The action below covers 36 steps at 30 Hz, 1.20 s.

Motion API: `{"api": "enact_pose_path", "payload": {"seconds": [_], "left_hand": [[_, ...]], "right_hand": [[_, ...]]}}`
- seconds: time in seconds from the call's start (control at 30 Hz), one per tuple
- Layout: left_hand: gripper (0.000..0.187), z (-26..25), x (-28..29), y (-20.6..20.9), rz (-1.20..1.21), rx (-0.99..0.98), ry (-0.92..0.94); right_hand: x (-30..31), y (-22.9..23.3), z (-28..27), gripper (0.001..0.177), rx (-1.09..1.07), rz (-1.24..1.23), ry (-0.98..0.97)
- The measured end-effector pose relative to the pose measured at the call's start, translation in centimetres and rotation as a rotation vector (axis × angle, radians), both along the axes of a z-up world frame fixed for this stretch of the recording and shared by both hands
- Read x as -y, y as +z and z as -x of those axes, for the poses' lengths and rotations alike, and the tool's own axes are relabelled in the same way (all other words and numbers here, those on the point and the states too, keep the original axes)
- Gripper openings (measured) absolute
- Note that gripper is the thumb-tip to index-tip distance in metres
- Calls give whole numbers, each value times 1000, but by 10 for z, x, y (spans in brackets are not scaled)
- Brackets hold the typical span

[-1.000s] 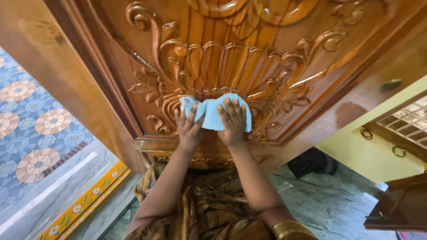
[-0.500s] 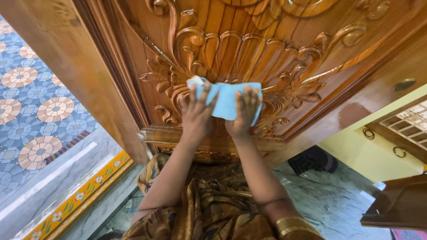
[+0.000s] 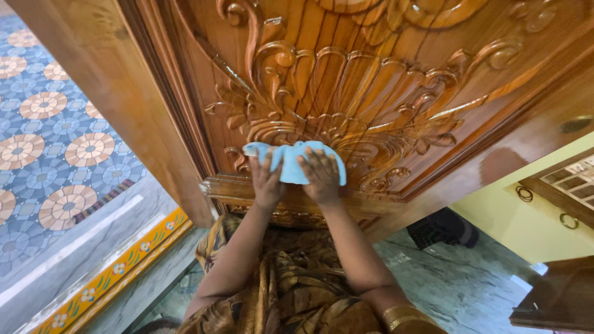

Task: The person wipes the surface of a carved wooden door using a light blue cloth. They move the cloth back and forth across the intricate carvings and flat panels to clean the wood.

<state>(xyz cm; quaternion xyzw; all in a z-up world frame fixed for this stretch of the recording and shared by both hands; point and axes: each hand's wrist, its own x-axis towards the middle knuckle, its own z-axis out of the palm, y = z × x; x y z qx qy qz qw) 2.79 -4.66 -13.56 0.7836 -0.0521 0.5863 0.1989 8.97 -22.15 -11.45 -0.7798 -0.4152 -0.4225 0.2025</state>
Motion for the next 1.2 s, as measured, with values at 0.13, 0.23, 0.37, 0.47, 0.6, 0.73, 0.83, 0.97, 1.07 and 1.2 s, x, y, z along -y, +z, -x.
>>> {"api": "enact_pose_path", "payload": {"seconds": [0.13,0.23,0.37,0.47,0.6,0.73,0.83,0.97,1.07,1.2], "left_hand": [[50,7,19,19,-92,-171,-34],[56,9,24,48,-268,-96,131],[61,-2,5,94,-268,81,371],[47,4,-22,104,-103,75,331],[41,5,-37,80,19,55,265],[42,-9,-37,27,82,114,219],[41,-5,-35,-6,37,85,178],[42,-5,-10,-16,-47,-8,138],[42,-9,25,10,3,24,28],[51,-3,28,72,-166,-126,-8]], "right_hand": [[21,-4,-9,54,152,-134,-25],[20,25,-7,64,125,-310,22],[-14,82,-11,59,133,-362,3],[-35,112,-1,56,107,-196,7],[-61,122,13,55,95,-57,81],[-64,87,17,47,138,23,77],[-47,41,9,53,98,57,36],[-11,-13,-9,49,78,8,27],[2,-20,-22,59,129,-153,-6],[10,29,-16,62,146,-380,-52]]}}
